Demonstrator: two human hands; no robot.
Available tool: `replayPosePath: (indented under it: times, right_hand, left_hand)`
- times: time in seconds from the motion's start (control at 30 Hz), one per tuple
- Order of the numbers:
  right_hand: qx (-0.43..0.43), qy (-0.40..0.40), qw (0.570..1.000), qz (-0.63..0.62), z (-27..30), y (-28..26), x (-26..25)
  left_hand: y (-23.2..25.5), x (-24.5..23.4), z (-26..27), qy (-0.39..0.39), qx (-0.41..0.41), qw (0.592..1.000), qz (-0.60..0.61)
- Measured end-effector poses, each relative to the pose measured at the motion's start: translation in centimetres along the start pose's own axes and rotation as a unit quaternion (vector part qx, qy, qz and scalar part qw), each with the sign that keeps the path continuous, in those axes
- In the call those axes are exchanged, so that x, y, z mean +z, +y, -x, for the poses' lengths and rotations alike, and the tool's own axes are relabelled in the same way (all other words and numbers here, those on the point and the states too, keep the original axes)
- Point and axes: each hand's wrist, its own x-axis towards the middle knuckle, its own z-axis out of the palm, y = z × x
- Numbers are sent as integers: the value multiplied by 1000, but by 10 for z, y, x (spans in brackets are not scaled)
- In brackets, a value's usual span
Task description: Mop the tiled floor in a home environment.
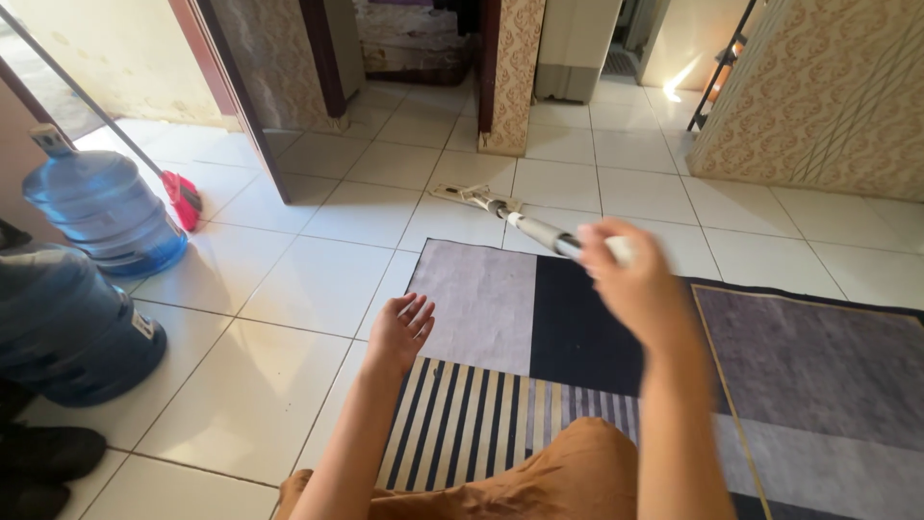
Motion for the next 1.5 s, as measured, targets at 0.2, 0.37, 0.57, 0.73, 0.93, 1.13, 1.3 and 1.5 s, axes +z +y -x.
replayPosePath:
  times: [0.2, 0.37, 0.57, 0.73, 0.93, 1.13, 1.3, 1.5]
  right_hand:
    - [-43, 78, 996, 30, 60, -57, -62]
    - [-147, 86, 984, 51, -1, -24, 21]
    - [-131, 65, 985, 89, -78, 102, 112]
    - [-116, -50, 991, 52, -92, 160, 137]
    - [-86, -154, 984, 40, -11, 34, 128]
    - [-247, -115, 958, 94, 91, -83, 50]
    - [-290, -26, 953, 78, 67, -56, 68]
    - [-136, -96, 984, 63, -31, 64, 105]
  left_hand:
    - [6, -13, -9, 33, 14, 999, -22]
    - [20, -12, -15, 18, 28, 999, 2]
    - [17, -15, -36, 21, 8, 999, 36]
    - [16, -8, -29, 28, 12, 999, 29]
    - [13, -9, -16, 27, 12, 999, 15]
    - [13, -13, -25, 17, 3, 999, 43]
    - [14, 1, -10, 17, 26, 999, 8]
    - [9, -6, -7, 29, 19, 999, 17]
